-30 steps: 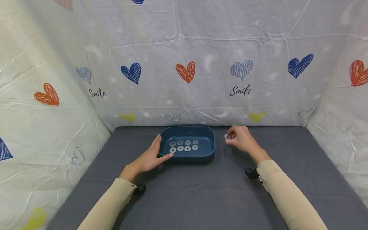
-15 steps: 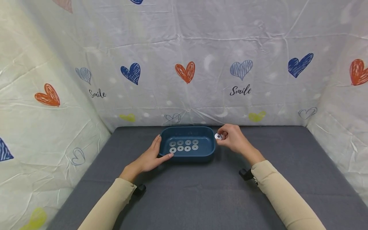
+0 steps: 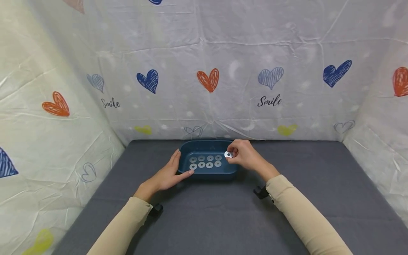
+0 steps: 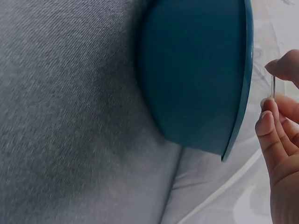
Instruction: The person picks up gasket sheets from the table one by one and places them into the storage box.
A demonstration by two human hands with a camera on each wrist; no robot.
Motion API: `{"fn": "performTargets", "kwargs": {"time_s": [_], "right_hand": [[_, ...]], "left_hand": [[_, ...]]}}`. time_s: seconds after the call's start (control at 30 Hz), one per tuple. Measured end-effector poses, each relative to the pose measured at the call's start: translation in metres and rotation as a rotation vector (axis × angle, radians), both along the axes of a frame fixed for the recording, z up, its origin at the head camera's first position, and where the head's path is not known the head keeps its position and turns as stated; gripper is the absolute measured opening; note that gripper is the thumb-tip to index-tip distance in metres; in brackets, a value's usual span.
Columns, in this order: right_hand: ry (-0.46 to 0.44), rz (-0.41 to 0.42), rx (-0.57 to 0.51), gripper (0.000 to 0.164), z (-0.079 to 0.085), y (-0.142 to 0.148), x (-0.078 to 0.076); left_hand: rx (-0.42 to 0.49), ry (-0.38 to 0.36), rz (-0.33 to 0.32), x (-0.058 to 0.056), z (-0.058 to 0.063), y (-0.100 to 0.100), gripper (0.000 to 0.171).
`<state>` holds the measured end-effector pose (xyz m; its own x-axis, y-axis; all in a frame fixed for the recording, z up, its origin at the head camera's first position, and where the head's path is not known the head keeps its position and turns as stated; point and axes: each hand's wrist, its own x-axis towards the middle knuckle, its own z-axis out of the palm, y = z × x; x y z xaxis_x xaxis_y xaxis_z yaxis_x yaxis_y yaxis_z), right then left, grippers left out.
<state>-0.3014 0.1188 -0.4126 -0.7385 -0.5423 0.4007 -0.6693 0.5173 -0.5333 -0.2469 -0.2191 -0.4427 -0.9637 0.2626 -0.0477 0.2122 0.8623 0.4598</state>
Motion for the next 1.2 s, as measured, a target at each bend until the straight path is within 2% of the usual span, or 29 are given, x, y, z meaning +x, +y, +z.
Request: {"fn": "performTargets", "kwargs": {"time_s": [0.37,0.53,0.77,1.0,1.2], "right_hand": [[0.000,0.068,0.018,0.019,-0.004,-0.019,-0.008],[-0.035,0.120,0.081,0.020,-0.009,-0.030,-0.010],[-0.129,0.189,0.200,0.019,-0.014,-0.043,-0.015],[-0.144,0.289,0.309,0.022,-0.015,-0.055,-0.019],[-0.174,0.348,0.363,0.016,-0.020,-0.063,-0.021]], "left_hand": [[-0.001,0.004,-0.002,0.002,0.000,-0.002,0.117],[0.000,-0.007,-0.001,0.004,0.000,-0.001,0.117],[0.006,-0.010,0.012,0.004,0.000,0.001,0.119],[-0.002,-0.001,0.020,0.001,-0.003,0.001,0.119],[-0.005,0.005,0.017,0.001,-0.003,0.000,0.118]]}}
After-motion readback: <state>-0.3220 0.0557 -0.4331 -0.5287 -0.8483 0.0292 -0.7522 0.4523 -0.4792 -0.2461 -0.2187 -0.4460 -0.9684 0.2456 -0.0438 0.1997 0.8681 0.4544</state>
